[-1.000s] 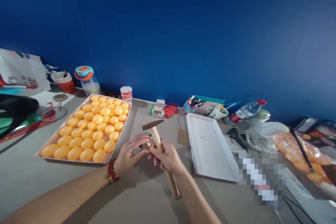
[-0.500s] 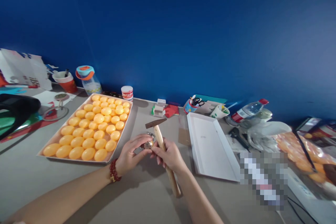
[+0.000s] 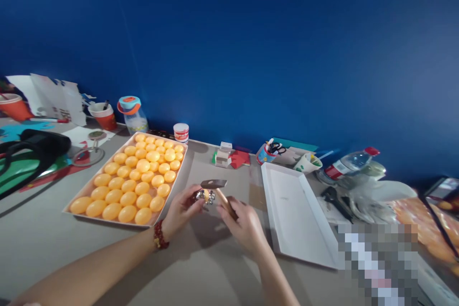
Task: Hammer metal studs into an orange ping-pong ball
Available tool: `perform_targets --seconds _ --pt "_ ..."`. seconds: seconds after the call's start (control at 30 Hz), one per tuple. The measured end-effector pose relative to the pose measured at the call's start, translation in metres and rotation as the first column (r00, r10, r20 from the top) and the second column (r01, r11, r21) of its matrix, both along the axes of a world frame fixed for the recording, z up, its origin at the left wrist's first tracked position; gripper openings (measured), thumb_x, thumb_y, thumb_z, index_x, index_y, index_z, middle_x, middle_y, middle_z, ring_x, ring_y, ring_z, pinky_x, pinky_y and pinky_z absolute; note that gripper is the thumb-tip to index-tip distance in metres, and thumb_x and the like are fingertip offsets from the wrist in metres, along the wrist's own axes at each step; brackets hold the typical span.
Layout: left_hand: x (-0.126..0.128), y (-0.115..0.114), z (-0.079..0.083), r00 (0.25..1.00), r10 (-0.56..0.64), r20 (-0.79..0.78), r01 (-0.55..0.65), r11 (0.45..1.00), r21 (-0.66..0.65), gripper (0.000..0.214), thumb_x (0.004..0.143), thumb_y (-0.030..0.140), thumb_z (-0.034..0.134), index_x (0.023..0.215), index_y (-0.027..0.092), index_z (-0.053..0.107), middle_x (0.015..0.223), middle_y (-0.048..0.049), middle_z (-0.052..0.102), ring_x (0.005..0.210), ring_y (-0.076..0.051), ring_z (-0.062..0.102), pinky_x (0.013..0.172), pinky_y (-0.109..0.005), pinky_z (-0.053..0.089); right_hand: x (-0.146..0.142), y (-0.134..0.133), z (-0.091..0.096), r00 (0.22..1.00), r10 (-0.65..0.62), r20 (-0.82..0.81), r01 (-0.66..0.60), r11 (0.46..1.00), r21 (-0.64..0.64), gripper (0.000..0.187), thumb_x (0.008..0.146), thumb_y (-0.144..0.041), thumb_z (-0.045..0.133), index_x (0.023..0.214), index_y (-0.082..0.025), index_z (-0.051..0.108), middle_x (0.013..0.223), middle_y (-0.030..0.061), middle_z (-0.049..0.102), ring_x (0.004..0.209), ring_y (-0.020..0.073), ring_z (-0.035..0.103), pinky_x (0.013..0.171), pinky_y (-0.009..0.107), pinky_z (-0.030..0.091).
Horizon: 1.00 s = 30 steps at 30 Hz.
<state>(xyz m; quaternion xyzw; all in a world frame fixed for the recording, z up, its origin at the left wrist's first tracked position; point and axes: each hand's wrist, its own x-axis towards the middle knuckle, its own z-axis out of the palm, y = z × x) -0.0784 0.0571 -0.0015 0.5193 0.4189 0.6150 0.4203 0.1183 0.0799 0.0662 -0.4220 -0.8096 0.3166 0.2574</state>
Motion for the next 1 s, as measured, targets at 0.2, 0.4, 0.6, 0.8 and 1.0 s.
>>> perform_targets --seconds 0.2,0.4,0.6,0.8,1.0 --pt "-0.003 0.007 0.001 0.999 0.014 0.053 -0.010 0.998 -0.069 0.040 0.084 0.033 0.063 0.121 0.018 0.056 0.103 -0.0071 0.061 0.065 -0.012 0.062 0.061 -0.029 0.058 0.005 0.001 0.004 0.996 -0.057 0.072 0.043 0.982 0.185 0.025 0.093 -0.036 0.043 0.083 -0.019 0.059 0.062 0.0020 0.059 0.055 0.0148 0.055 0.052 0.023 0.034" --pt "-0.004 0.007 0.008 0.998 0.058 0.015 -0.057 0.996 -0.074 0.039 0.083 0.034 0.064 0.117 0.018 0.059 0.109 -0.0096 0.063 0.065 -0.012 0.062 0.061 -0.029 0.058 0.005 0.005 -0.001 0.983 0.005 0.184 -0.036 0.986 0.164 0.025 0.093 -0.035 0.045 0.077 -0.020 0.057 0.059 0.0010 0.056 0.052 0.0141 0.051 0.052 0.023 0.030" --pt "-0.006 0.006 0.006 0.997 0.077 -0.030 -0.079 0.994 -0.075 0.041 0.083 0.034 0.063 0.120 0.018 0.059 0.111 -0.0112 0.063 0.070 -0.015 0.064 0.062 -0.030 0.059 0.005 0.005 -0.001 0.989 -0.023 0.148 0.004 0.991 0.131 0.028 0.093 -0.036 0.044 0.073 -0.020 0.054 0.057 -0.0005 0.055 0.050 0.0126 0.049 0.050 0.023 0.028" --pt "-0.008 0.008 0.001 0.998 0.060 -0.034 -0.062 0.996 -0.062 0.040 0.084 0.034 0.063 0.120 0.018 0.059 0.113 -0.0117 0.063 0.070 -0.015 0.064 0.061 -0.030 0.059 0.003 0.005 -0.004 0.984 -0.013 0.177 -0.018 0.984 0.175 0.026 0.092 -0.035 0.045 0.074 -0.019 0.057 0.057 -0.0001 0.055 0.049 0.0124 0.047 0.050 0.023 0.028" --pt "-0.007 0.008 0.003 0.999 0.051 -0.017 -0.052 0.998 -0.041 0.039 0.084 0.033 0.063 0.120 0.018 0.060 0.111 -0.0131 0.065 0.069 -0.015 0.063 0.059 -0.030 0.058 0.001 0.005 -0.004 0.983 0.005 0.185 -0.034 0.988 0.153 0.028 0.091 -0.035 0.046 0.069 -0.020 0.054 0.055 -0.0008 0.052 0.048 0.0119 0.044 0.050 0.023 0.027"
